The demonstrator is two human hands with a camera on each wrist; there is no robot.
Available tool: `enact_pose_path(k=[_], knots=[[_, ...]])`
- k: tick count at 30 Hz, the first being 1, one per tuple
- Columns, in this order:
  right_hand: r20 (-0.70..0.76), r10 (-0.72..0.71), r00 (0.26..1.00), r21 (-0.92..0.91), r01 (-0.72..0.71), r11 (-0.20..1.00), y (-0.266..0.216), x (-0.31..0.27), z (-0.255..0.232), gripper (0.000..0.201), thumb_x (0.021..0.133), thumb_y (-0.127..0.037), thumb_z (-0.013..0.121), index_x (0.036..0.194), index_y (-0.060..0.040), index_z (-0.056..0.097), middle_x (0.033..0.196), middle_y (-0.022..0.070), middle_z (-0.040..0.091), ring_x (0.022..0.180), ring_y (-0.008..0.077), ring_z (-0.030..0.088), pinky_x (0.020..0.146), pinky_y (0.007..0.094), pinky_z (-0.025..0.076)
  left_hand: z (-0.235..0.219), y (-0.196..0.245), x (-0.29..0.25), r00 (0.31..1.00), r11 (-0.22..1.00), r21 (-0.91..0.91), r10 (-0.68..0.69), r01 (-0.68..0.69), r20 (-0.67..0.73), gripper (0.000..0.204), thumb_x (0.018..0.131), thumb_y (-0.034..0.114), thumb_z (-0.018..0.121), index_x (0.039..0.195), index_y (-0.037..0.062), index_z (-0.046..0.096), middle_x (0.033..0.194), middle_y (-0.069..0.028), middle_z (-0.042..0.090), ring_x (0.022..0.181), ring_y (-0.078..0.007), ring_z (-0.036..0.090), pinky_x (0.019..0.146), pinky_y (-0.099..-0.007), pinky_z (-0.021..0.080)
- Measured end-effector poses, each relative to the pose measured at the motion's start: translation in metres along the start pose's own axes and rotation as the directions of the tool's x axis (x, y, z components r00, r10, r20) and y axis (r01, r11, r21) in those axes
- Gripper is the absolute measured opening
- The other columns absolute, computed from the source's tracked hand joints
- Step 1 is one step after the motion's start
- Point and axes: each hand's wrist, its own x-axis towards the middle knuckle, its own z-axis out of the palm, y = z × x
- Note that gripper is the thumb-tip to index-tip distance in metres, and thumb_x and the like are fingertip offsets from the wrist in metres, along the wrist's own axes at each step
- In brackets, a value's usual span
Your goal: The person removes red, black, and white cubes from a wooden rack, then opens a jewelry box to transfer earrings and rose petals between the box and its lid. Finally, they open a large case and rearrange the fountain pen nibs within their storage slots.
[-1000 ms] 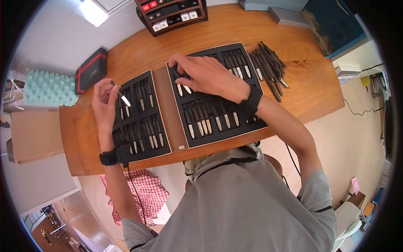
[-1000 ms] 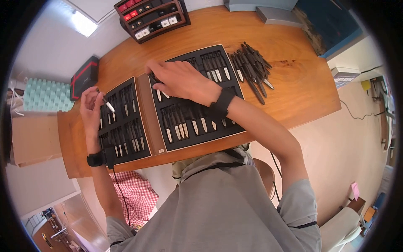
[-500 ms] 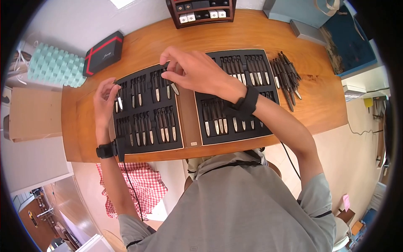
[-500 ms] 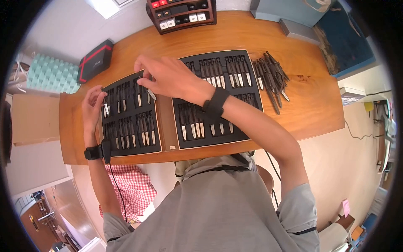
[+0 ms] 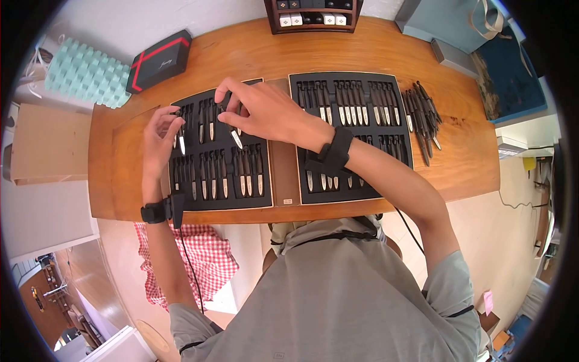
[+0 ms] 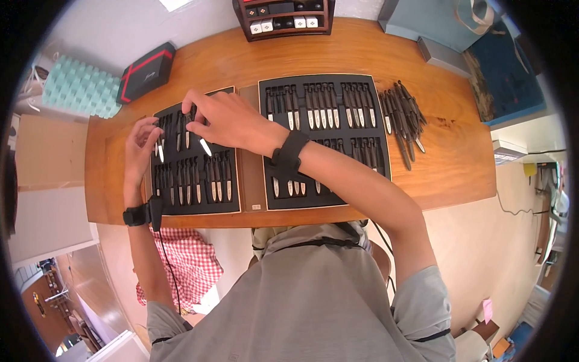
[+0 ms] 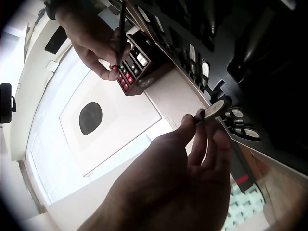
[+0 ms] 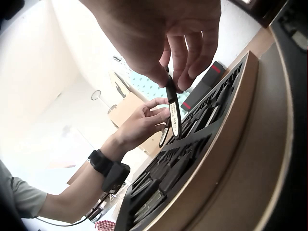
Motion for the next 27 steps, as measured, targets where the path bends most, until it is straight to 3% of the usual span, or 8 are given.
enact_pose_path(k=[3,5,11,13,19,21,24,27], knots=[[0.023,0.002,1.000,0.026,-0.002,1.000,-0.003,-0.001,-0.002,0.031,0.096,-0.025,0.072,0.120,-0.0099,0.059,0.087,0.0082,0.075,0.074,0.0237,0.071,0.066,0.0368,0.053,-0.004,0.012,-0.017,1.000,0.998,-0.060,-0.006,0.005,-0.010,0.028,0.102,0.016,0.067,0.129,0.0091,0.063,0.099,0.0042,0.069,0.089,-0.0032,0.061,0.069,-0.0200,0.044],[0.033,0.007,0.999,0.049,-0.008,0.999,-0.004,-0.002,-0.003,0.032,0.097,-0.025,0.072,0.122,-0.0103,0.059,0.088,0.0082,0.076,0.074,0.0234,0.071,0.066,0.0365,0.054,-0.008,0.021,-0.032,0.993,0.989,-0.105,-0.112,0.108,-0.027,0.028,0.101,0.015,0.069,0.127,0.0078,0.064,0.099,0.0008,0.070,0.091,-0.0074,0.064,0.077,-0.0211,0.047],[0.054,0.026,0.998,0.069,-0.030,0.997,-0.006,0.001,0.006,0.032,0.098,-0.025,0.071,0.123,-0.0094,0.060,0.092,0.0091,0.077,0.075,0.0227,0.071,0.068,0.0354,0.054,-0.015,0.004,-0.074,0.993,0.990,-0.065,-0.121,0.122,0.009,0.028,0.099,0.010,0.071,0.126,0.0070,0.064,0.097,0.0010,0.068,0.090,-0.0078,0.064,0.080,-0.0218,0.049],[0.039,0.053,0.998,0.088,-0.056,0.995,-0.010,0.003,0.008,0.029,0.096,-0.023,0.069,0.119,-0.0082,0.062,0.089,0.0103,0.076,0.082,0.0297,0.071,0.077,0.0427,0.054,-0.011,-0.007,-0.080,0.995,0.993,-0.058,-0.103,0.102,-0.010,0.028,0.098,0.008,0.071,0.125,0.0064,0.064,0.097,0.0009,0.067,0.088,-0.0078,0.064,0.078,-0.0218,0.049],[-0.051,0.105,0.993,0.058,-0.102,0.993,0.004,0.016,0.018,0.028,0.096,-0.022,0.069,0.118,-0.0066,0.061,0.093,0.0116,0.077,0.085,0.0329,0.072,0.082,0.0451,0.053,0.000,-0.019,-0.090,0.997,0.997,-0.035,-0.071,0.070,-0.019,0.028,0.094,0.004,0.075,0.121,0.0061,0.066,0.098,0.0027,0.058,0.079,-0.0049,0.056,0.071,-0.0188,0.044],[-0.041,0.126,0.991,0.068,-0.123,0.990,0.006,0.019,0.017,0.028,0.096,-0.022,0.070,0.117,-0.0059,0.062,0.094,0.0124,0.077,0.086,0.0331,0.072,0.082,0.0443,0.054,0.000,-0.018,-0.090,0.995,0.966,0.246,0.092,-0.084,-0.023,0.028,0.091,0.004,0.077,0.119,0.0067,0.070,0.094,0.0020,0.055,0.072,-0.0067,0.047,0.066,-0.0207,0.040],[-0.054,0.164,0.985,0.035,-0.162,0.986,0.015,0.023,0.020,0.026,0.095,-0.023,0.071,0.114,-0.0055,0.065,0.096,0.0136,0.077,0.088,0.0324,0.073,0.082,0.0433,0.055,0.003,-0.013,-0.092,0.989,0.930,0.351,0.140,-0.111,-0.058,0.028,0.090,0.004,0.078,0.117,0.0068,0.074,0.091,0.0010,0.053,0.069,-0.0087,0.040,0.063,-0.0233,0.038],[-0.058,0.183,0.981,0.086,-0.178,0.980,0.024,0.027,0.023,0.025,0.094,-0.023,0.071,0.111,-0.0050,0.068,0.098,0.0143,0.078,0.090,0.0316,0.074,0.082,0.0423,0.056,0.005,-0.013,-0.097,0.981,0.919,0.372,0.176,-0.131,-0.088,0.029,0.090,0.004,0.077,0.119,0.0055,0.074,0.093,-0.0007,0.055,0.071,-0.0095,0.043,0.065,-0.0241,0.040]])
